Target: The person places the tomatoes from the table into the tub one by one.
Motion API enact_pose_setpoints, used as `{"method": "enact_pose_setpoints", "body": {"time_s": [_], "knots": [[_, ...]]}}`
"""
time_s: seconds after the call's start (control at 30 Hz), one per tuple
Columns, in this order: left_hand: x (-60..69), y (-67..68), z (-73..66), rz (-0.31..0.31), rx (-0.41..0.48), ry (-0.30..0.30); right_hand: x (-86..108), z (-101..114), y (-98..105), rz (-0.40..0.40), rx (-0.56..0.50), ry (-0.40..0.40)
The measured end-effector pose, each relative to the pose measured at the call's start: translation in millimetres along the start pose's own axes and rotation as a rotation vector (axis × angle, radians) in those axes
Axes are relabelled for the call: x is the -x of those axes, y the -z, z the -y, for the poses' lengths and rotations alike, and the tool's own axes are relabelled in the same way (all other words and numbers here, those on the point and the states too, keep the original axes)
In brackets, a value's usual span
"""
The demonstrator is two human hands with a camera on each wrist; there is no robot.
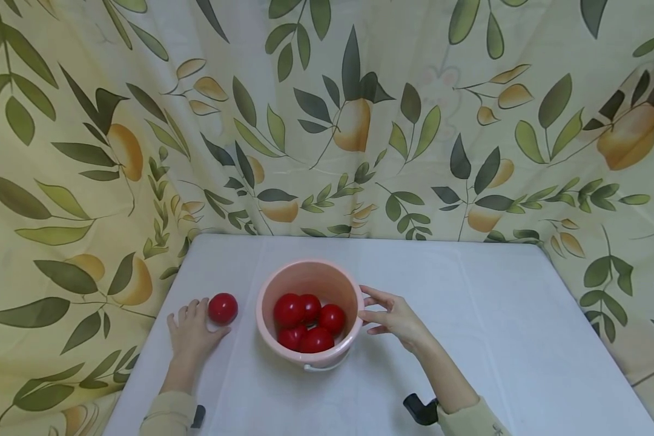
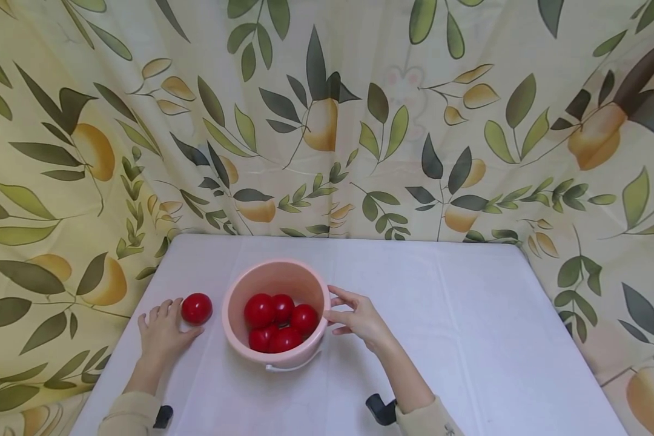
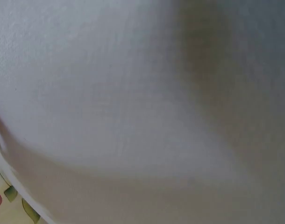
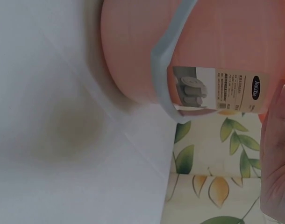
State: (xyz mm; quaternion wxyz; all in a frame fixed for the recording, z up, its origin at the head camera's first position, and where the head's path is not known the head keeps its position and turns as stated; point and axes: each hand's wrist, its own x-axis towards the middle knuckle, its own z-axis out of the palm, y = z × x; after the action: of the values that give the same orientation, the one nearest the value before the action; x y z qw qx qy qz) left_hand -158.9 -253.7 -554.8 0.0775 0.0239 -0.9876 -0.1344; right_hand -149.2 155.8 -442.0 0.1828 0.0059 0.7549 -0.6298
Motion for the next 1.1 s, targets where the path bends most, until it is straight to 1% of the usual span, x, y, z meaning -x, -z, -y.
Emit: {"method": "enact_pose_setpoints", "body": {"time_s": [0.23, 0.33, 0.53, 0.7, 0.77, 0.87, 0.97, 1.1], "knots": [[-5.8, -2.6, 0.3, 0.033, 0.016, 0.014, -1.1, -1, 0, 0.003, -0.007, 0.003], [-8.9, -5.5, 0.1, 0.037, 0.020, 0.022, -0.9, -1, 0, 0.006, -0.007, 0.008], [-11.8, -10.7, -1.9, 0.018, 0.043, 0.036, -0.5, -1, 0, 0.010, -0.015, -0.003], [-12.2, -11.2, -4.0, 0.001, 0.062, 0.057, 0.2, 0, 1, 0.013, -0.012, -0.003], [-12.7, -11.4, -4.0, -0.012, 0.052, 0.057, 0.2, 0, 0, 0.015, -0.010, -0.001], [-14.3, -10.5, -4.9, -0.038, 0.017, 0.034, 0.2, 0, 0, 0.012, -0.014, -0.003], [-18.4, -7.7, -7.6, -0.075, -0.017, -0.005, 0.1, -1, 0, 0.008, -0.018, -0.004], [-26.5, 2.4, -15.1, -0.136, -0.040, -0.064, 0.0, -1, 1, 0.011, -0.017, 0.001]]}}
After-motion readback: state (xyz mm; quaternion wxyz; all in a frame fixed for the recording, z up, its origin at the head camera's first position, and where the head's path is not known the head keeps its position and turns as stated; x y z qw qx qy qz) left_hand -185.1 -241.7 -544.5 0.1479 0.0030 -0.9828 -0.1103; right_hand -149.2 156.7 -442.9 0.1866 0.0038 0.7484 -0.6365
